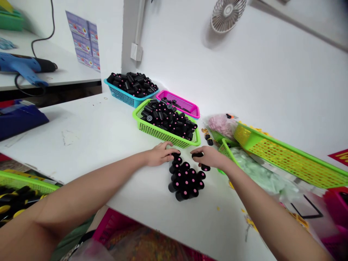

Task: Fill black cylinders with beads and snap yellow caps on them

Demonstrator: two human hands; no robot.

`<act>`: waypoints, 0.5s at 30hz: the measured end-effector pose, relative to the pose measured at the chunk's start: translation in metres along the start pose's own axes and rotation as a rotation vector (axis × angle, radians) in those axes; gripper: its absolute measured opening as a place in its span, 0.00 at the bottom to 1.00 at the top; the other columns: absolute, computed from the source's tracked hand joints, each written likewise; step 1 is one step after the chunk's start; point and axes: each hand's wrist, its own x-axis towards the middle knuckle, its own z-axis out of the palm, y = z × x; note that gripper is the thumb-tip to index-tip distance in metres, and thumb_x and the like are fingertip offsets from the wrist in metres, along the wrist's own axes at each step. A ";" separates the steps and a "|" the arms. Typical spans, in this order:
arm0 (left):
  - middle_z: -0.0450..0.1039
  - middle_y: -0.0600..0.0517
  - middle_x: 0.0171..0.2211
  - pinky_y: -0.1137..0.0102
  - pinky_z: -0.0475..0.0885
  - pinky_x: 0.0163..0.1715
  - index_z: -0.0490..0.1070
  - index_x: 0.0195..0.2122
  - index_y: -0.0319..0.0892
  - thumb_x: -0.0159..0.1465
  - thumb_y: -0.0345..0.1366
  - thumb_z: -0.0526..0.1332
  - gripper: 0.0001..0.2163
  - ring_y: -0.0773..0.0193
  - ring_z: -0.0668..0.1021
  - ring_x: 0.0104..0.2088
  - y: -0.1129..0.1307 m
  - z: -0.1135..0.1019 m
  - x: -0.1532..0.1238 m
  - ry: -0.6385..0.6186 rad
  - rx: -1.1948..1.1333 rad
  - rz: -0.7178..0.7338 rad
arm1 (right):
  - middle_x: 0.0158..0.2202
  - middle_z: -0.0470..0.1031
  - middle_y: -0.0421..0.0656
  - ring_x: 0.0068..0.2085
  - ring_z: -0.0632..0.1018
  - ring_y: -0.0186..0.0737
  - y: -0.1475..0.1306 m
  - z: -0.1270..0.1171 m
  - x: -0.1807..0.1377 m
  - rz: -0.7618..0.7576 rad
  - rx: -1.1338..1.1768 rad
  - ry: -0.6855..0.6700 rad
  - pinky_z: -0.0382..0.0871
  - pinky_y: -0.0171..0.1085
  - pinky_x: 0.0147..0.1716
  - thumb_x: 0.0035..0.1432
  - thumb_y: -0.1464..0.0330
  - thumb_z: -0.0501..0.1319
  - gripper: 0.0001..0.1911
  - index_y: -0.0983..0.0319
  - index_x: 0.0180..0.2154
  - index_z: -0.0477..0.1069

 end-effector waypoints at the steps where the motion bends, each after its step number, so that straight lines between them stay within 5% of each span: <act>1: 0.50 0.45 0.59 0.47 0.55 0.61 0.61 0.61 0.56 0.67 0.58 0.42 0.26 0.45 0.60 0.59 0.000 0.000 0.000 0.001 -0.004 -0.002 | 0.31 0.79 0.43 0.25 0.79 0.36 0.002 -0.001 0.000 0.010 0.020 -0.005 0.71 0.31 0.26 0.52 0.69 0.63 0.16 0.61 0.44 0.76; 7: 0.51 0.47 0.58 0.47 0.55 0.61 0.62 0.60 0.58 0.67 0.58 0.43 0.25 0.46 0.59 0.59 -0.002 0.000 0.000 0.011 -0.019 -0.005 | 0.40 0.80 0.43 0.21 0.78 0.33 0.014 0.002 0.006 0.034 0.146 0.011 0.69 0.31 0.20 0.51 0.64 0.67 0.13 0.60 0.37 0.69; 15: 0.51 0.46 0.57 0.46 0.54 0.61 0.63 0.60 0.56 0.67 0.57 0.45 0.25 0.45 0.59 0.59 -0.002 0.001 0.000 -0.002 -0.015 -0.002 | 0.27 0.78 0.40 0.23 0.78 0.35 0.023 0.014 0.019 0.041 0.207 0.034 0.65 0.29 0.19 0.44 0.57 0.71 0.18 0.60 0.28 0.69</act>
